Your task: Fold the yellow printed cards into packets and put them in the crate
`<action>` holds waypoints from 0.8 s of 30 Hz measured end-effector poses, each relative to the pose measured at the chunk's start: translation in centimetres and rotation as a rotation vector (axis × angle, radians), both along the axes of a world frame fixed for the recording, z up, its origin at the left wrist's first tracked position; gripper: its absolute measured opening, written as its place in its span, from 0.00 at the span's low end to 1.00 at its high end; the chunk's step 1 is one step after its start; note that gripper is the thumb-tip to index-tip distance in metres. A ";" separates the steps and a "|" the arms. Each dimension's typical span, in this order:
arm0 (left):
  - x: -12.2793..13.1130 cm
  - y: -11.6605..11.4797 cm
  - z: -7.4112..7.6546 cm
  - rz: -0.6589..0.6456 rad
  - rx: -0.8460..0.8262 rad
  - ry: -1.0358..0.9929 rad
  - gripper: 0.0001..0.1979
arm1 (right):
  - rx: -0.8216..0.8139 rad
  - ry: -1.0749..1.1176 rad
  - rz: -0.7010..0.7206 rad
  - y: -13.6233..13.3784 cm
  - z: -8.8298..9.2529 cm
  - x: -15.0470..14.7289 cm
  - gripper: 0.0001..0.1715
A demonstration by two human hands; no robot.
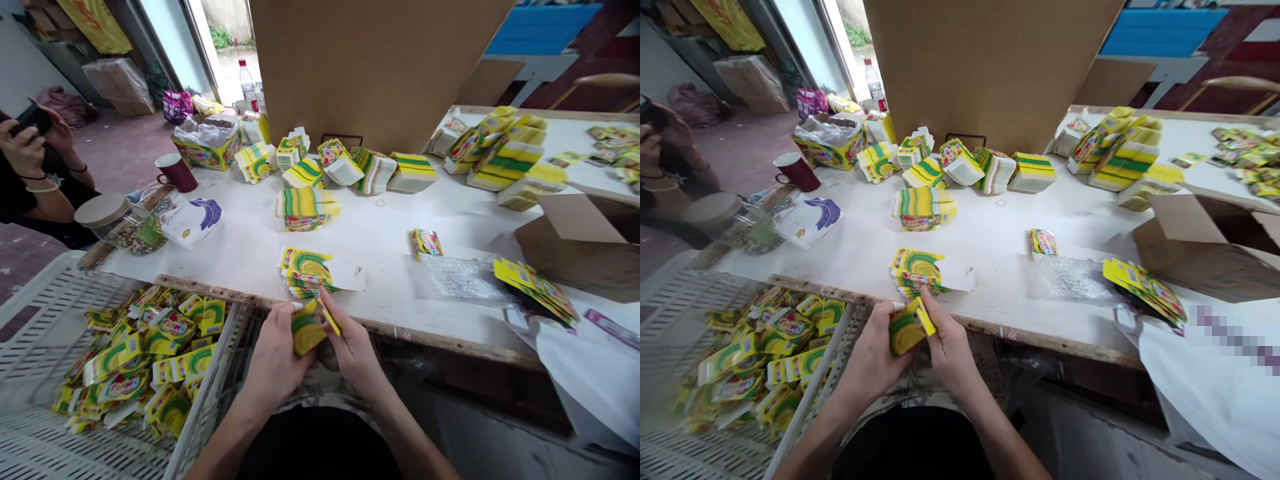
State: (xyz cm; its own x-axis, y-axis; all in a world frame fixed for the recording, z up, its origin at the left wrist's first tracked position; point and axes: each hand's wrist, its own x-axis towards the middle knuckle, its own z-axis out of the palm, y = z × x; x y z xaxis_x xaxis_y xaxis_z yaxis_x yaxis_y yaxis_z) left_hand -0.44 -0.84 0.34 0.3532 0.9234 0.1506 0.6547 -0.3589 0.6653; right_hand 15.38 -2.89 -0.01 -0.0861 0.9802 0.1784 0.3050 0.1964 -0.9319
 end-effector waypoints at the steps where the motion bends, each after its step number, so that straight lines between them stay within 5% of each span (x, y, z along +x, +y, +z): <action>1: -0.3 0.1 0.2 -0.010 -0.027 -0.006 0.25 | 0.019 -0.045 0.030 -0.1 -0.1 0.1 0.34; 4: -1.2 0.4 0.9 -0.032 -0.080 -0.031 0.26 | 0.041 -0.208 0.179 -0.2 -0.2 0.3 0.38; 8: -1.7 0.9 1.7 -0.028 -0.176 -0.039 0.32 | 0.007 -0.250 0.257 0.5 1.1 1.7 0.18; 12: -1.6 1.1 1.7 -0.110 -0.146 -0.028 0.32 | -0.041 -0.198 0.351 1.1 3.0 2.8 0.11; 14: -1.5 1.1 0.9 -0.045 0.020 -0.015 0.31 | -0.062 -0.142 0.255 1.0 3.3 2.3 0.15; 18: -1.2 0.9 -1.4 0.081 0.228 -0.054 0.30 | -0.169 0.016 0.035 0.5 2.1 0.6 0.40; 24: -0.8 0.9 -3.0 0.042 0.154 -0.040 0.28 | -0.226 -0.192 -0.118 0.7 0.9 -1.0 0.26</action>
State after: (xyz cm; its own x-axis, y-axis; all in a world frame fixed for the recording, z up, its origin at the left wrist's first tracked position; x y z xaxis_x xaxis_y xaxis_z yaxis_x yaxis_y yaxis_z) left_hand -1.29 0.04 -2.62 0.3059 0.9019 0.3051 0.6452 -0.4320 0.6301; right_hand 14.36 -2.20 0.93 0.0192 0.9984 -0.0535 0.4876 -0.0560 -0.8713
